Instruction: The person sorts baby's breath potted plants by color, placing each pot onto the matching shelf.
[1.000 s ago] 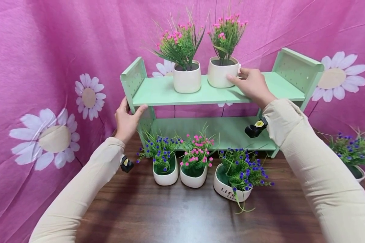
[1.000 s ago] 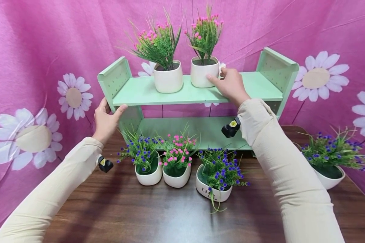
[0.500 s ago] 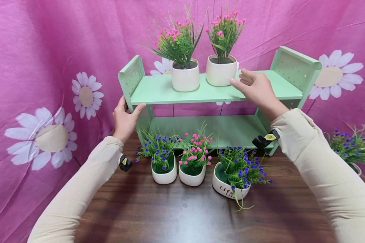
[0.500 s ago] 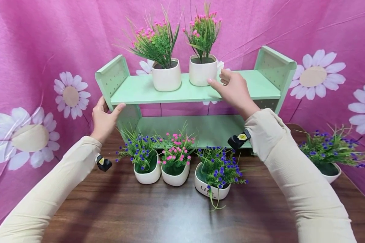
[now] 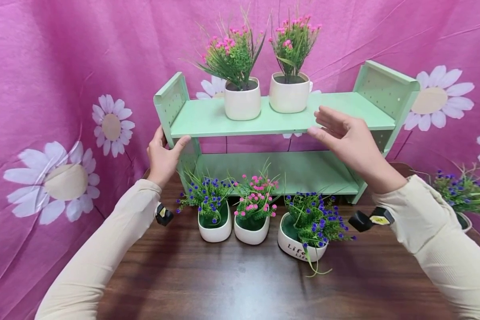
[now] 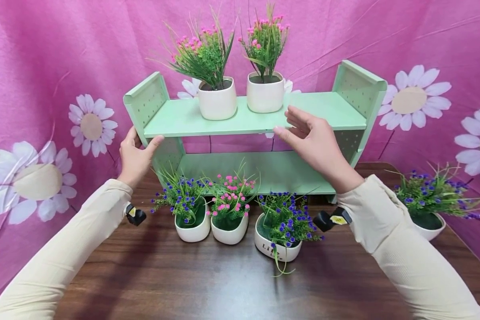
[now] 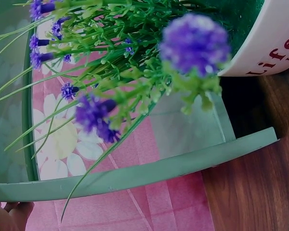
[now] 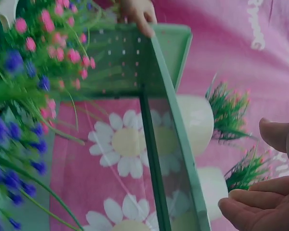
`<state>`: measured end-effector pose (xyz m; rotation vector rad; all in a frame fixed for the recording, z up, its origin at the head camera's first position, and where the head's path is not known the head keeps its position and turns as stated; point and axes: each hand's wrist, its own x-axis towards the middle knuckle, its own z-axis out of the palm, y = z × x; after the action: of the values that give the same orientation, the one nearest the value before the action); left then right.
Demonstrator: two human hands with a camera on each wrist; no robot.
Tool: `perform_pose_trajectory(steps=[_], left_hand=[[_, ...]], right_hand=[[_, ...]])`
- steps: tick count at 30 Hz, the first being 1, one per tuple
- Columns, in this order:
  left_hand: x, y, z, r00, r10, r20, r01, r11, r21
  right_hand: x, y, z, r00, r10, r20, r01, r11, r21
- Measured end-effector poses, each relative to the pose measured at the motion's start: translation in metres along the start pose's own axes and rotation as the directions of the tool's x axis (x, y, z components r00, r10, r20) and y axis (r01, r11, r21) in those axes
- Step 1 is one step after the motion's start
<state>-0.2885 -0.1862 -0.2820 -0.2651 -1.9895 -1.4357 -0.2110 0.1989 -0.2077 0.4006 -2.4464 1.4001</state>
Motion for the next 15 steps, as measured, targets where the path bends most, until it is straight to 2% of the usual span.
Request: perform_pose_trajectory(steps=[8,15], left_hand=[[-0.001,0.002,0.0,1.0,0.017,-0.002,-0.017,1.0,-0.006],[-0.009,0.03,-0.001,1.0,0.004,0.01,-0.004,1.0,-0.005]], right_hand=[[-0.036,-0.006,0.013,0.996,-0.069,0.057,0.067,0.997,0.036],[-0.07,-0.005,0.032,0.985,-0.105,0.14,0.091,0.991,0.102]])
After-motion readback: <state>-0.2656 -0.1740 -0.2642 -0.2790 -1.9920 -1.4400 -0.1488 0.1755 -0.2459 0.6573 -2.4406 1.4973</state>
